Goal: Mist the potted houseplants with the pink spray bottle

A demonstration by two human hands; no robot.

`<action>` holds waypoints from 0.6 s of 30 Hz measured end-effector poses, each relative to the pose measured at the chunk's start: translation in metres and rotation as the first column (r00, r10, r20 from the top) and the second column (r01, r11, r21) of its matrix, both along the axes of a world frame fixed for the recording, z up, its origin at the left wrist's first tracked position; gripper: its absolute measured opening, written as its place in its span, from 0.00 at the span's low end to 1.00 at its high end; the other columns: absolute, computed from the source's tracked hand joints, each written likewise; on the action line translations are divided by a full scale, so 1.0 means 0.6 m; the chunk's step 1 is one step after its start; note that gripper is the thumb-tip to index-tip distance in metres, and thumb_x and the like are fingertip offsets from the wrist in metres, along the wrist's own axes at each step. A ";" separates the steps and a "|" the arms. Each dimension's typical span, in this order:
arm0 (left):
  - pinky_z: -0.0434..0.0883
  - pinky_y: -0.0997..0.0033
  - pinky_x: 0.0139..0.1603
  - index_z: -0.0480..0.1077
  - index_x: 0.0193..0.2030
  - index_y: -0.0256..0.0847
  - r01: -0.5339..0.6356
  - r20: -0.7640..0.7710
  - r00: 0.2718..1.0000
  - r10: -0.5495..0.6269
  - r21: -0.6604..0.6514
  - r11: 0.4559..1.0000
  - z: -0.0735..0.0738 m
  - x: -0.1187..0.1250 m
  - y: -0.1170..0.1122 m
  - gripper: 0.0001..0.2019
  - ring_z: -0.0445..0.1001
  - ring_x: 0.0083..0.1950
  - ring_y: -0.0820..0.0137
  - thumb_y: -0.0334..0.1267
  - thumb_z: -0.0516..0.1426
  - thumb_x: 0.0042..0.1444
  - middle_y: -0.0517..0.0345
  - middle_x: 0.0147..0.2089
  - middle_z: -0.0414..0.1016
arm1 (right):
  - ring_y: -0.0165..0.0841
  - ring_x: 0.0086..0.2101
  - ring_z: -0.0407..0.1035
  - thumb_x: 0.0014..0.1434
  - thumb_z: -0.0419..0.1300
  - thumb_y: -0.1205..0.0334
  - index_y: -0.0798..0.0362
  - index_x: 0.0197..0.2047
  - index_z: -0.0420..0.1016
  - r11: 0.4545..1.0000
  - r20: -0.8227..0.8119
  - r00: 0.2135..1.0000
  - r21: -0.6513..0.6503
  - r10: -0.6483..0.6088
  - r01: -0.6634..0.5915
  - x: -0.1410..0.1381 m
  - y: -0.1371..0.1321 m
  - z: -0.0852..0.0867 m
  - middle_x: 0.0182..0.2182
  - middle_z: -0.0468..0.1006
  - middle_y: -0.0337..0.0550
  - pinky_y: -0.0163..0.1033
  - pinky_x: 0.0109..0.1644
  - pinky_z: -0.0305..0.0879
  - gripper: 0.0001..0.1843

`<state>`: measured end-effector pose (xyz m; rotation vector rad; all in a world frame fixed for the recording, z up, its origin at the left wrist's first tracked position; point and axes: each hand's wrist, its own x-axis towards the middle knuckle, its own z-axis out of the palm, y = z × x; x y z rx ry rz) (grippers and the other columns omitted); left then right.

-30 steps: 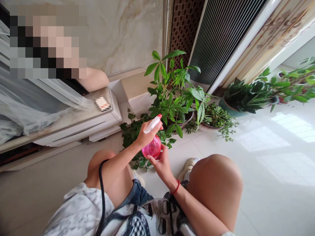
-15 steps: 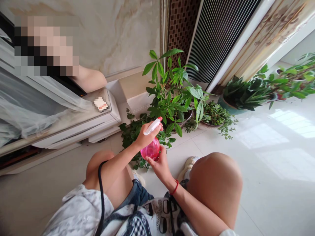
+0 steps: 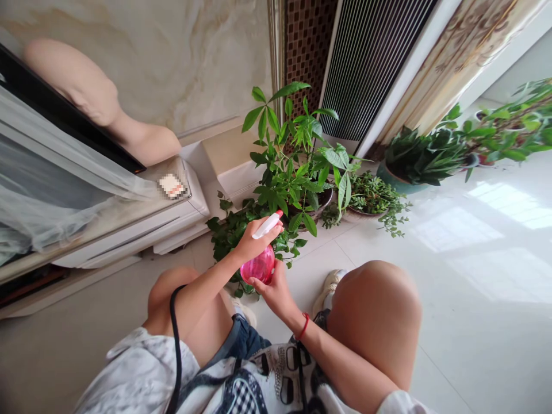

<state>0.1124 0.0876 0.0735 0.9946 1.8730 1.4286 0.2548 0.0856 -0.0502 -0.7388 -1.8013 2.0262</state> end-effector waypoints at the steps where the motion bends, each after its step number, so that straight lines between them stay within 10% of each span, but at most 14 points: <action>1: 0.68 0.74 0.37 0.75 0.38 0.37 0.006 0.001 1.000 -0.006 -0.014 1.000 -0.003 0.000 0.000 0.10 0.74 0.34 0.72 0.43 0.59 0.60 0.57 0.32 0.76 | 0.39 0.46 0.71 0.54 0.70 0.36 0.49 0.55 0.61 1.000 0.003 1.000 -0.017 0.001 0.000 0.000 -0.003 -0.003 0.46 0.73 0.46 0.46 0.49 0.75 0.37; 18: 0.61 0.74 0.29 0.67 0.27 0.40 0.018 -0.093 0.995 -0.028 -0.104 0.994 -0.005 0.009 0.001 0.14 0.62 0.25 0.75 0.42 0.56 0.64 0.62 0.24 0.67 | 0.43 0.49 0.71 0.49 0.72 0.36 0.50 0.56 0.61 0.994 -0.003 1.000 -0.104 -0.021 0.020 -0.001 -0.016 0.008 0.51 0.72 0.52 0.49 0.53 0.75 0.42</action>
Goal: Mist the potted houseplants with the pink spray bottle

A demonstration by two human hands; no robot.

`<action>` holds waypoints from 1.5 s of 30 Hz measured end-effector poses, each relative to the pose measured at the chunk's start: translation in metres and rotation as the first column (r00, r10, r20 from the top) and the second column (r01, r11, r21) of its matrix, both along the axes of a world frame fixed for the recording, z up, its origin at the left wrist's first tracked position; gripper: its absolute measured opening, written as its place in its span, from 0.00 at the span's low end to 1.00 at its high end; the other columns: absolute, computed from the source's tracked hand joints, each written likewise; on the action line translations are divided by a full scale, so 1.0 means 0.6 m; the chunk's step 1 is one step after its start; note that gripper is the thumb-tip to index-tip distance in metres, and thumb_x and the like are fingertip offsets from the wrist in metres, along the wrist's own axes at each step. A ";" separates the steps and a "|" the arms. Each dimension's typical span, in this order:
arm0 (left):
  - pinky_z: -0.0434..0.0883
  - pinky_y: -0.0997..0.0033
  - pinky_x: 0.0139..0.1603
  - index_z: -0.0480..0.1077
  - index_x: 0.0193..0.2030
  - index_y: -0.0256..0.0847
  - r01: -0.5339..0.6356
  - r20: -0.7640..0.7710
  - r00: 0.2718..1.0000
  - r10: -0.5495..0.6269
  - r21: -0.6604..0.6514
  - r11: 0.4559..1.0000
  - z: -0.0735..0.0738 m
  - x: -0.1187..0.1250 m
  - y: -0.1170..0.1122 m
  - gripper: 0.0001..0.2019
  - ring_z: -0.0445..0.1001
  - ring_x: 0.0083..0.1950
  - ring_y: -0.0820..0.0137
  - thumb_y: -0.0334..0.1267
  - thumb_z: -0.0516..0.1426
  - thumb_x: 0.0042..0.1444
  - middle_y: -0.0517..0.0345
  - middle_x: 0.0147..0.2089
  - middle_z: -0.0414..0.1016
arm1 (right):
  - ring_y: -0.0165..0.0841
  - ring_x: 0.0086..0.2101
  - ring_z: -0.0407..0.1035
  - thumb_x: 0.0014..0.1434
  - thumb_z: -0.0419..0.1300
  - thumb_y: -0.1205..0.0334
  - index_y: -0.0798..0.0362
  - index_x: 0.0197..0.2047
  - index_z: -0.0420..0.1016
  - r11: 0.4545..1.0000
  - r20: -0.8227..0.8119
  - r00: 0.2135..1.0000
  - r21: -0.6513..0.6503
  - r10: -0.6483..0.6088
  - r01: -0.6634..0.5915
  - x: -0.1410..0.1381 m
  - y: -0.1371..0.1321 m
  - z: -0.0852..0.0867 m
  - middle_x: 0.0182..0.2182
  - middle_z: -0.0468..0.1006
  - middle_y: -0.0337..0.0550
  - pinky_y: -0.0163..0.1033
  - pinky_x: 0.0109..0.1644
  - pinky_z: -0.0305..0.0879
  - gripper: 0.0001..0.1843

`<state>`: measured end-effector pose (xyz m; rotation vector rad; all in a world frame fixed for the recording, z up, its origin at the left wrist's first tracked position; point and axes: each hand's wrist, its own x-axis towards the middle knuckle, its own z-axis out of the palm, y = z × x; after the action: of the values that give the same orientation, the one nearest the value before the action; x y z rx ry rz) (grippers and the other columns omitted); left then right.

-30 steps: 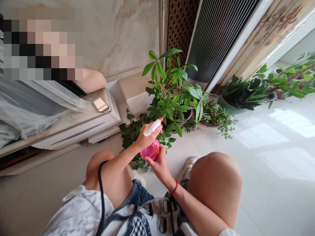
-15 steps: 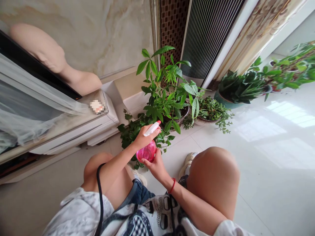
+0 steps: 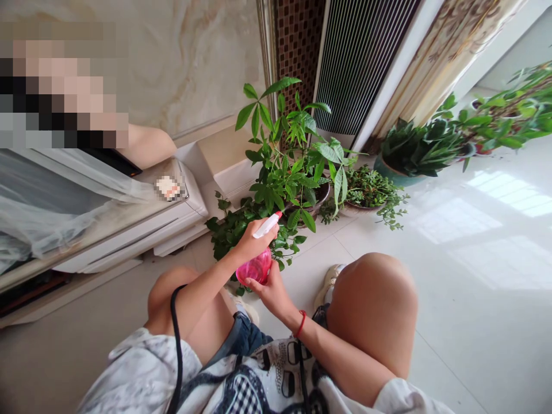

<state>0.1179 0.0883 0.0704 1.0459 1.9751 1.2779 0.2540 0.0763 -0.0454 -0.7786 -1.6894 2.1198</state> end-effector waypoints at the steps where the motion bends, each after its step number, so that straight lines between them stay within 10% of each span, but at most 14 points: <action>1: 0.60 0.74 0.29 0.67 0.27 0.40 -0.004 -0.005 1.000 0.004 -0.006 1.000 0.002 0.001 0.000 0.14 0.61 0.25 0.76 0.42 0.56 0.64 0.63 0.23 0.66 | 0.43 0.49 0.71 0.49 0.73 0.36 0.51 0.56 0.61 1.000 0.005 1.000 0.003 -0.006 0.006 0.000 -0.001 0.002 0.51 0.72 0.52 0.50 0.53 0.75 0.42; 45: 0.58 0.72 0.30 0.64 0.22 0.41 -0.249 -0.053 0.968 0.245 -0.090 0.964 -0.018 0.003 -0.002 0.17 0.62 0.24 0.75 0.39 0.56 0.63 0.63 0.21 0.65 | 0.47 0.51 0.73 0.46 0.75 0.37 0.51 0.61 0.64 0.999 -0.022 0.999 -0.038 0.034 -0.035 0.000 0.000 -0.003 0.53 0.73 0.54 0.53 0.55 0.75 0.47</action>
<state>0.1194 0.0871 0.0597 0.8046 2.2306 1.2819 0.2538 0.0764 -0.0473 -0.7406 -1.6679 2.1812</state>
